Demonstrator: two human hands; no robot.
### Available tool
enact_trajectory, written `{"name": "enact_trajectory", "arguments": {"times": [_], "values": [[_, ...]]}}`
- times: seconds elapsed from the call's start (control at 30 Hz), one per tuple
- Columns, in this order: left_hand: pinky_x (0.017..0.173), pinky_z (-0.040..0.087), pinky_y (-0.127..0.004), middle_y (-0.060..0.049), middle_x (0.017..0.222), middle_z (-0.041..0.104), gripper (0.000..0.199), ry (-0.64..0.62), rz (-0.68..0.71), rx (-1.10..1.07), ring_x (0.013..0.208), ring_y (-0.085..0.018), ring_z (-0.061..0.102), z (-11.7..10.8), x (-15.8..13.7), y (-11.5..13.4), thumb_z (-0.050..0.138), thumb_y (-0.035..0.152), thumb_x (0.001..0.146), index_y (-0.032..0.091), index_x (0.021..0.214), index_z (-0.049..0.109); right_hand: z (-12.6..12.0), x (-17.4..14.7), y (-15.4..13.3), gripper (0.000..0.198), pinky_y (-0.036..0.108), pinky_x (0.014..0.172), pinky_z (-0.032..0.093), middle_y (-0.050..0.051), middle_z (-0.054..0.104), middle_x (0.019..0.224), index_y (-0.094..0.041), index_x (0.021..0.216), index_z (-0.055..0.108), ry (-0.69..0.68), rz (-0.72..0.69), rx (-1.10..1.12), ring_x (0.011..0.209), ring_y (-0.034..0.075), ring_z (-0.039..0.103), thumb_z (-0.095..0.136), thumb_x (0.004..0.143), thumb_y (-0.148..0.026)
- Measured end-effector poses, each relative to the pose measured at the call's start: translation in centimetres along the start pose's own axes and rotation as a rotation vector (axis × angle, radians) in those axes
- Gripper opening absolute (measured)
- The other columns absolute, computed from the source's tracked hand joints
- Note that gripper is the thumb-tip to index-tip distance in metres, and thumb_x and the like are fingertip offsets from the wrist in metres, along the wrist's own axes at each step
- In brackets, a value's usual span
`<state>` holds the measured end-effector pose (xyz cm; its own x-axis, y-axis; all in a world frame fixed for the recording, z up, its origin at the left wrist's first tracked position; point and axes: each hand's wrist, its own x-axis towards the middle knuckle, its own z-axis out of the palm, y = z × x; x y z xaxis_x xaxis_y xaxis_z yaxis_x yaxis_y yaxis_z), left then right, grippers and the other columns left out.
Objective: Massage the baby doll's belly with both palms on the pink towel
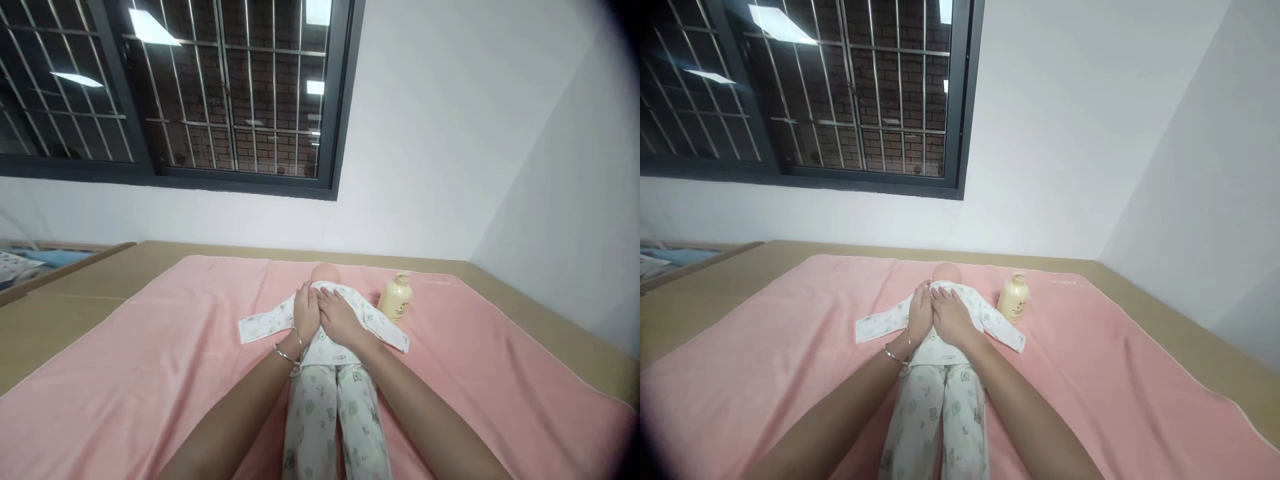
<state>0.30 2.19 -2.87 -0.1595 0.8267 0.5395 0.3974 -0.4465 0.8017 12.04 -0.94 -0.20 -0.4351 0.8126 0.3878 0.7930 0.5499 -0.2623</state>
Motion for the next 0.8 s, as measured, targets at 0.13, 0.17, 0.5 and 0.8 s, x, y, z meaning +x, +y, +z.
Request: {"name": "enact_trajectory", "arguments": {"times": [0.13, 0.17, 0.5, 0.8], "values": [[0.119, 0.022, -0.046, -0.012, 0.127, 0.063, 0.045, -0.037, -0.041, 0.074, 0.125, -0.023, 0.054, -0.1, -0.1, 0.2, 0.023, 0.039, 0.101, 0.019, 0.121, 0.057, -0.2, 0.6, 2.3, 0.044, 0.041, 0.119, 0.018, 0.003, 0.042, 0.151, -0.025, 0.139, 0.051, 0.013, 0.081, 0.092, 0.144, 0.019, 0.030, 0.033, 0.100, -0.033], [0.120, 0.018, -0.047, -0.012, 0.127, 0.064, 0.045, -0.048, -0.046, 0.097, 0.125, -0.023, 0.054, -0.2, -0.1, 0.2, 0.023, 0.038, 0.101, 0.019, 0.120, 0.057, -0.2, 0.6, 2.8, 0.045, 0.041, 0.118, 0.019, 0.005, 0.041, 0.151, -0.022, 0.140, 0.051, 0.027, 0.157, 0.084, 0.143, 0.020, 0.030, 0.032, 0.100, -0.036], [0.117, 0.020, -0.050, -0.013, 0.122, 0.067, 0.034, -0.095, -0.066, 0.218, 0.120, -0.025, 0.058, -0.4, 0.1, 0.8, 0.035, 0.030, 0.096, 0.016, 0.117, 0.059, -0.2, -0.2, -0.3, 0.048, 0.051, 0.117, 0.017, 0.008, 0.034, 0.155, -0.021, 0.145, 0.043, -0.043, 0.139, -0.056, 0.145, 0.027, 0.025, 0.037, 0.097, -0.030], [0.117, 0.019, -0.052, -0.015, 0.123, 0.065, 0.032, -0.102, -0.031, 0.259, 0.121, -0.027, 0.056, -0.3, 0.1, 0.8, 0.040, 0.028, 0.095, 0.016, 0.116, 0.060, -0.2, 1.0, 2.0, 0.045, 0.039, 0.111, 0.031, 0.011, 0.053, 0.140, -0.017, 0.133, 0.056, 0.117, 0.385, -0.016, 0.132, 0.023, 0.045, 0.028, 0.099, -0.027]]}}
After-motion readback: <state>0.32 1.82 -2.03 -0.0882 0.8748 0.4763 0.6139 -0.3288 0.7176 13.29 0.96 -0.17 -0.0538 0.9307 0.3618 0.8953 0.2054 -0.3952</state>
